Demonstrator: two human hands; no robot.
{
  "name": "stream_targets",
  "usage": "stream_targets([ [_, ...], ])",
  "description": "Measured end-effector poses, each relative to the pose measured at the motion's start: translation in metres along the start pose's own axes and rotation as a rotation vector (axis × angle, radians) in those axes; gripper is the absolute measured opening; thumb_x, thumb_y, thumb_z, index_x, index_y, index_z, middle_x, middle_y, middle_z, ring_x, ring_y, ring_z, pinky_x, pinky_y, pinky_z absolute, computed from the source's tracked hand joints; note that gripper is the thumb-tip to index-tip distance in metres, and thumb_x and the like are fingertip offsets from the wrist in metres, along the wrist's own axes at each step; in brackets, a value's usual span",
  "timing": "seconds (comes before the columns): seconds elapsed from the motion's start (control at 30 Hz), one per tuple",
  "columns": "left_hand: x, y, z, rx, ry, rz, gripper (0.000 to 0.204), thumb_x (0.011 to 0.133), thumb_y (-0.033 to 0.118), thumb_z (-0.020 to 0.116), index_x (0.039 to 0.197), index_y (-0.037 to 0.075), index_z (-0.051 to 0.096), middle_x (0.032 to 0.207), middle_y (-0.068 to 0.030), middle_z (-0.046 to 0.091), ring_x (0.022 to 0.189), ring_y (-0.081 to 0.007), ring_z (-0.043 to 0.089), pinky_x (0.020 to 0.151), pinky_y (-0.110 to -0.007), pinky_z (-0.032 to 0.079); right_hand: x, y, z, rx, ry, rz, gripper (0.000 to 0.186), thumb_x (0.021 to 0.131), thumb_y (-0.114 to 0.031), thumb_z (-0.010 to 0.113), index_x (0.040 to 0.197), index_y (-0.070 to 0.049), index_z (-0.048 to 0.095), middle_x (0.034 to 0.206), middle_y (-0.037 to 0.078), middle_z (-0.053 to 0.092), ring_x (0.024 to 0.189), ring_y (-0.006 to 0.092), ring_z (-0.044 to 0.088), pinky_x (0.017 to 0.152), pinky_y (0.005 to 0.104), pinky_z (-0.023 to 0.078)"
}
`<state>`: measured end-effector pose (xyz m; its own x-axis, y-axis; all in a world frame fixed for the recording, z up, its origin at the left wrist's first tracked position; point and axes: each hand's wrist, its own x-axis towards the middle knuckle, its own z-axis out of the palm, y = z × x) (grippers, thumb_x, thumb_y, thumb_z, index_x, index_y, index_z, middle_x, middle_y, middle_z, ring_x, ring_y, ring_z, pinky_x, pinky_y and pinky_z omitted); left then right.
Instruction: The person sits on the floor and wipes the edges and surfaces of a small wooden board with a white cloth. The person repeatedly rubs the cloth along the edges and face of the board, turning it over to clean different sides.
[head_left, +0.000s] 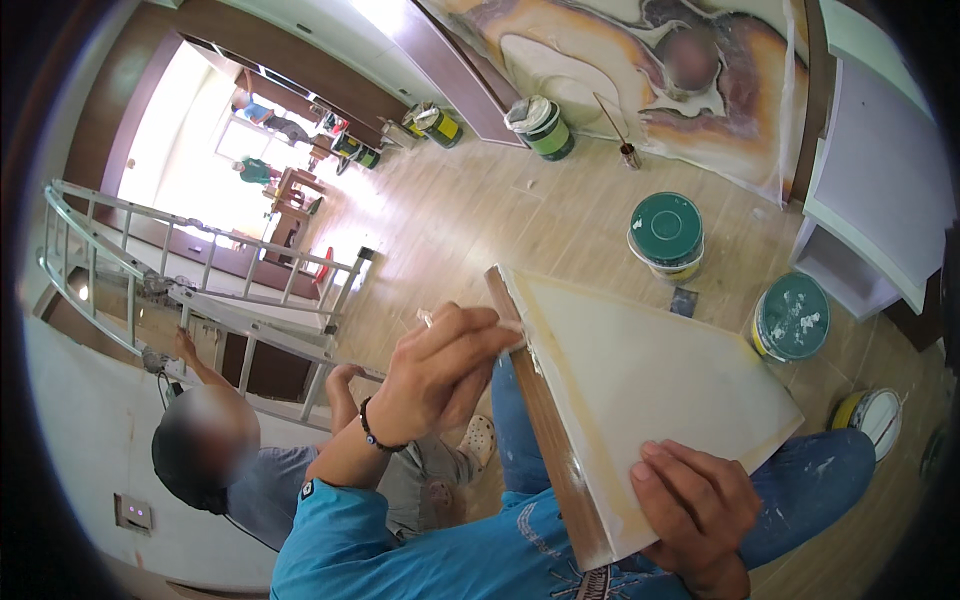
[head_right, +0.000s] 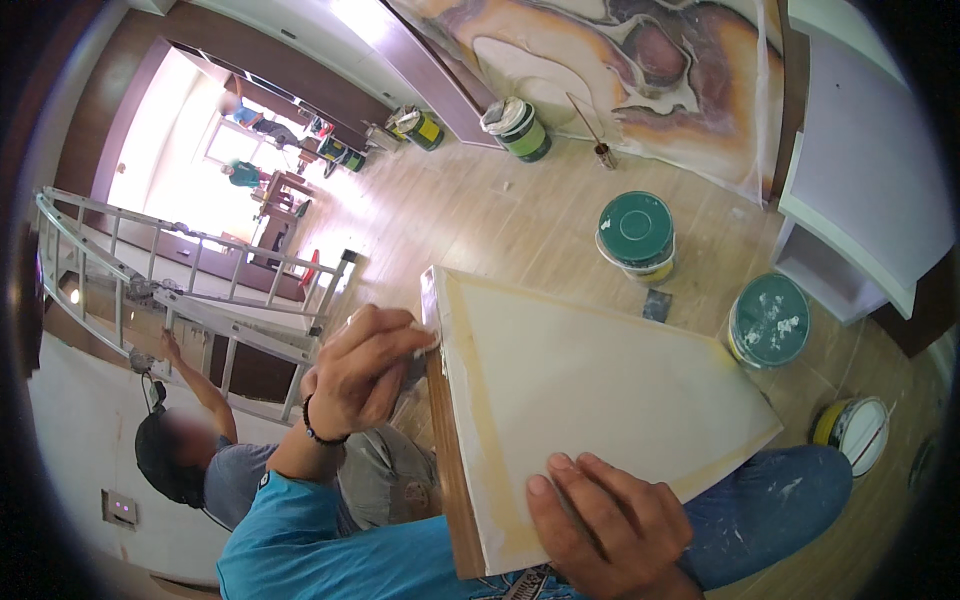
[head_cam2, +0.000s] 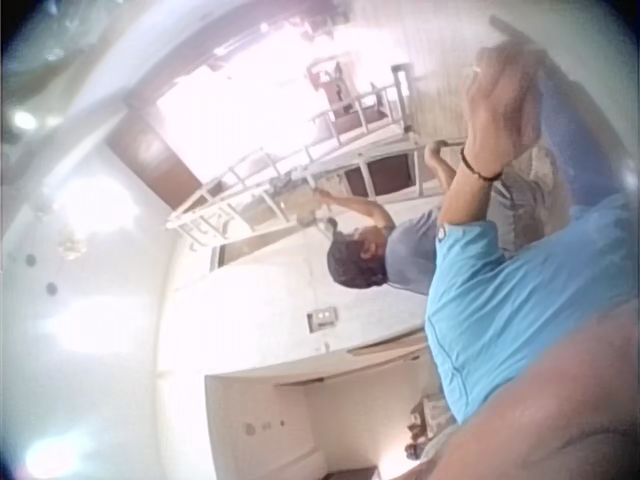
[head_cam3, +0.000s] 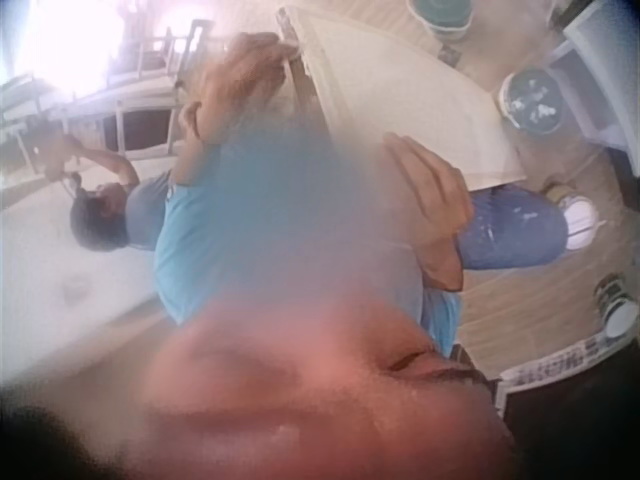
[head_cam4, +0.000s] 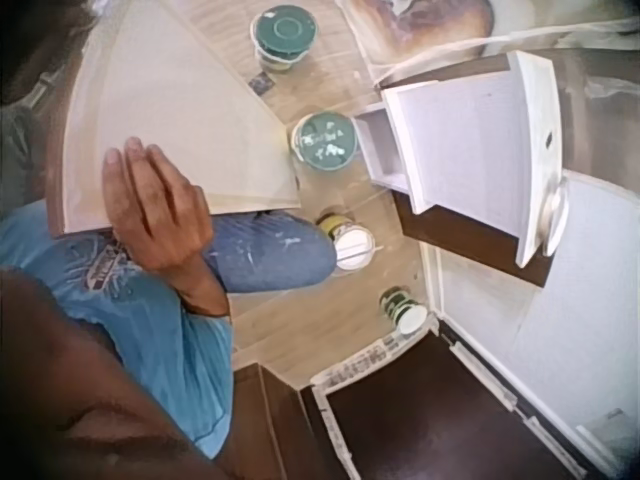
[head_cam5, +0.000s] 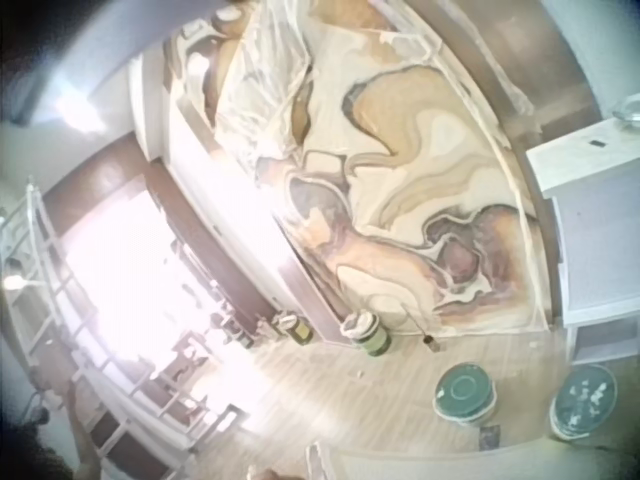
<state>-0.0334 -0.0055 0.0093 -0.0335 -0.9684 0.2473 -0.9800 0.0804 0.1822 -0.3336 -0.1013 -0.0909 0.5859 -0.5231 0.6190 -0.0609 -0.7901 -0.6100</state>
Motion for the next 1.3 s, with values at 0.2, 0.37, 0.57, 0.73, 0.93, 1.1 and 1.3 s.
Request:
stream_targets([
  [0.2, 0.0, -0.012, 0.004, -0.049, 0.031, -0.062, 0.045, 0.079, -0.012, 0.066, 0.119, 0.003, 0.078, 0.114, -0.0152, 0.07, 0.092, -0.0277, 0.07, 0.078, -0.038, 0.056, -0.001, -0.001, 0.001, 0.008, -0.01, 0.014, 0.027, 0.101, -0.032, 0.072, 0.124, -0.017, 0.074, 0.116, 0.006, 0.079, 0.103, 0.0264, 0.078, 0.077, 0.0365, 0.06],
  [0.37, 0.0, -0.011, 0.004, -0.072, 0.027, -0.033, 0.042, 0.082, -0.012, 0.065, 0.12, 0.004, 0.078, 0.115, -0.0152, 0.07, 0.092, -0.0288, 0.07, 0.078, -0.039, 0.056, -0.002, 0.0, 0.001, -0.002, -0.003, 0.015, 0.026, 0.103, -0.033, 0.071, 0.124, -0.017, 0.073, 0.117, 0.005, 0.079, 0.103, 0.0254, 0.078, 0.076, 0.0362, 0.059],
  [0.57, 0.001, -0.007, -0.001, -0.071, -0.008, -0.037, 0.043, 0.082, -0.011, 0.065, 0.12, 0.004, 0.077, 0.115, -0.0151, 0.07, 0.095, -0.0303, 0.071, 0.081, -0.04, 0.057, -0.002, 0.0, 0.001, 0.006, -0.005, 0.012, 0.027, 0.104, -0.033, 0.07, 0.126, -0.017, 0.072, 0.118, 0.006, 0.079, 0.103, 0.026, 0.078, 0.075, 0.0362, 0.059],
  [0.73, 0.002, -0.005, -0.002, -0.06, -0.016, -0.062, 0.042, 0.083, -0.011, 0.065, 0.12, 0.004, 0.077, 0.115, -0.0151, 0.07, 0.097, -0.0306, 0.072, 0.082, -0.04, 0.057, -0.001, -0.001, 0.002, 0.006, -0.009, 0.003, 0.027, 0.104, -0.032, 0.07, 0.127, -0.017, 0.072, 0.119, 0.006, 0.079, 0.103, 0.0263, 0.078, 0.075, 0.0359, 0.059],
  [0.93, 0.005, -0.004, -0.004, -0.074, -0.034, -0.122, 0.041, 0.084, -0.012, 0.061, 0.119, 0.003, 0.078, 0.115, -0.0157, 0.071, 0.096, -0.0302, 0.072, 0.081, -0.039, 0.057, 0.0, -0.002, 0.001, 0.008, -0.012, 0.011, 0.027, 0.103, -0.03, 0.07, 0.127, -0.017, 0.073, 0.119, 0.007, 0.079, 0.103, 0.0267, 0.078, 0.074, 0.0356, 0.059],
  [1.1, 0.005, -0.002, -0.008, -0.119, -0.057, -0.092, 0.043, 0.085, -0.011, 0.062, 0.121, 0.005, 0.078, 0.117, -0.0169, 0.071, 0.098, -0.0333, 0.073, 0.083, -0.039, 0.059, 0.0, 0.0, -0.001, 0.017, -0.014, 0.017, 0.027, 0.103, -0.029, 0.071, 0.127, -0.017, 0.073, 0.12, 0.006, 0.078, 0.103, 0.0264, 0.078, 0.074, 0.0356, 0.059],
  [1.3, -0.003, 0.013, -0.01, -0.101, -0.048, 0.005, 0.043, 0.084, -0.009, 0.062, 0.121, 0.005, 0.078, 0.118, -0.0175, 0.071, 0.093, -0.0316, 0.074, 0.079, -0.04, 0.059, -0.001, 0.0, -0.001, 0.016, -0.008, 0.017, 0.027, 0.1, -0.024, 0.072, 0.127, -0.017, 0.073, 0.12, 0.007, 0.079, 0.103, 0.0267, 0.079, 0.074, 0.036, 0.059],
])
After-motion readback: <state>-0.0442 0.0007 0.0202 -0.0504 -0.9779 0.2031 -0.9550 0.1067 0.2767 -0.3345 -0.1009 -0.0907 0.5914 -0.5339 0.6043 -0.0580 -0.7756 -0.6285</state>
